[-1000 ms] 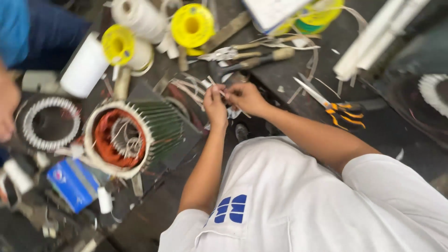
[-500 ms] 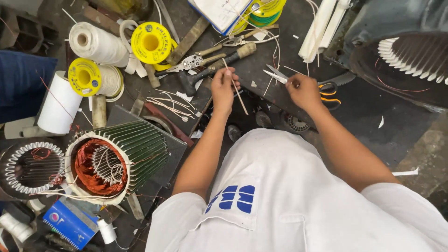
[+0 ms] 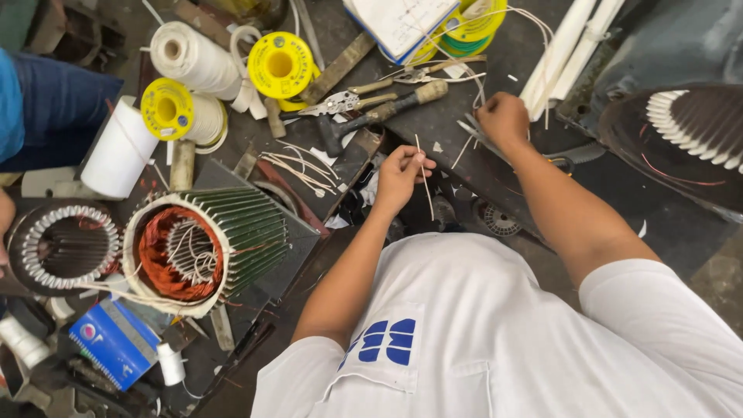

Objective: The person works at a cluttered workbench, handling white insulated wires and a copper-wound stator. They use yellow-handled scissors to cut the wires and then insert the wire ends into the slots of the stator assembly.

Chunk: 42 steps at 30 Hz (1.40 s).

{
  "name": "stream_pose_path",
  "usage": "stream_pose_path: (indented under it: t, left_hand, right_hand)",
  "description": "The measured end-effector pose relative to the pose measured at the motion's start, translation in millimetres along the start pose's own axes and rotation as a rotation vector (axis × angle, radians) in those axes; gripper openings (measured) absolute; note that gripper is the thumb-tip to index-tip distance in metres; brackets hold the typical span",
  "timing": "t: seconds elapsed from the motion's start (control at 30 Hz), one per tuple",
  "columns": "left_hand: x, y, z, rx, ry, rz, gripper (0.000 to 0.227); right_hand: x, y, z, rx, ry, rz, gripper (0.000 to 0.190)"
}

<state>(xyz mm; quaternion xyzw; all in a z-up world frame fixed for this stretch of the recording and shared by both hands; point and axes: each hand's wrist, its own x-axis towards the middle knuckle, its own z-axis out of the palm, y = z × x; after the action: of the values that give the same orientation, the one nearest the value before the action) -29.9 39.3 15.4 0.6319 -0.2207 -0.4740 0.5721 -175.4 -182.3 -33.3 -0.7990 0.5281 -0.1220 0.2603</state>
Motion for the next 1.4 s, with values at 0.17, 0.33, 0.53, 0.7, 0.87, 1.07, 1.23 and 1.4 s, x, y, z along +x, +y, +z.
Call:
stream_pose_path:
  t: [0.17,0.33,0.53,0.7,0.87,1.07,1.23,1.4]
  left_hand:
    - [-9.0,34.9,-1.7,-0.023,0.007,-0.028,0.013]
    - [17.1,53.0,24.3,-0.045,-0.016,-0.035,0.014]
    - [60.8,48.0,49.9,-0.244,0.043,-0.059,0.014]
    - [61.2,45.1,59.1,-0.185,0.008,-0.072,0.015]
    - [56.9,41.7,63.0,-0.177,-0.024,-0.085,0.013]
    - [48.6,53.8,56.2,-0.139,-0.029,-0.045,0.012]
    - [46.5,51.3,48.2,-0.084,-0.087,-0.018,0.011]
    - [45.0,53.2,43.6,-0.067,-0.112,0.018,0.021]
  right_hand:
    - [8.5,-5.3,-31.0,0.405,0.237,-0.174,0.005]
    - [-25.3,-50.1,-90.5,0.811,0.029,-0.033,0.008]
    - [-88.3,-61.3,-78.7,0.99,-0.36,0.025,0.03]
    - [-107.6,-41.2,-60.4,1.087,-0.371,0.191,0.02]
    - [-108.4,-44.0,-65.8,1.109,-0.387,0.23,0.018]
    - [-105.7,-58.6,-70.1,1.121,-0.433,0.285,0.017]
    - [-104.6,-64.8,-66.2,1.128,-0.454,0.296,0.018]
    - [-104.8,-71.6,-63.9,1.135,-0.387,0.267,0.017]
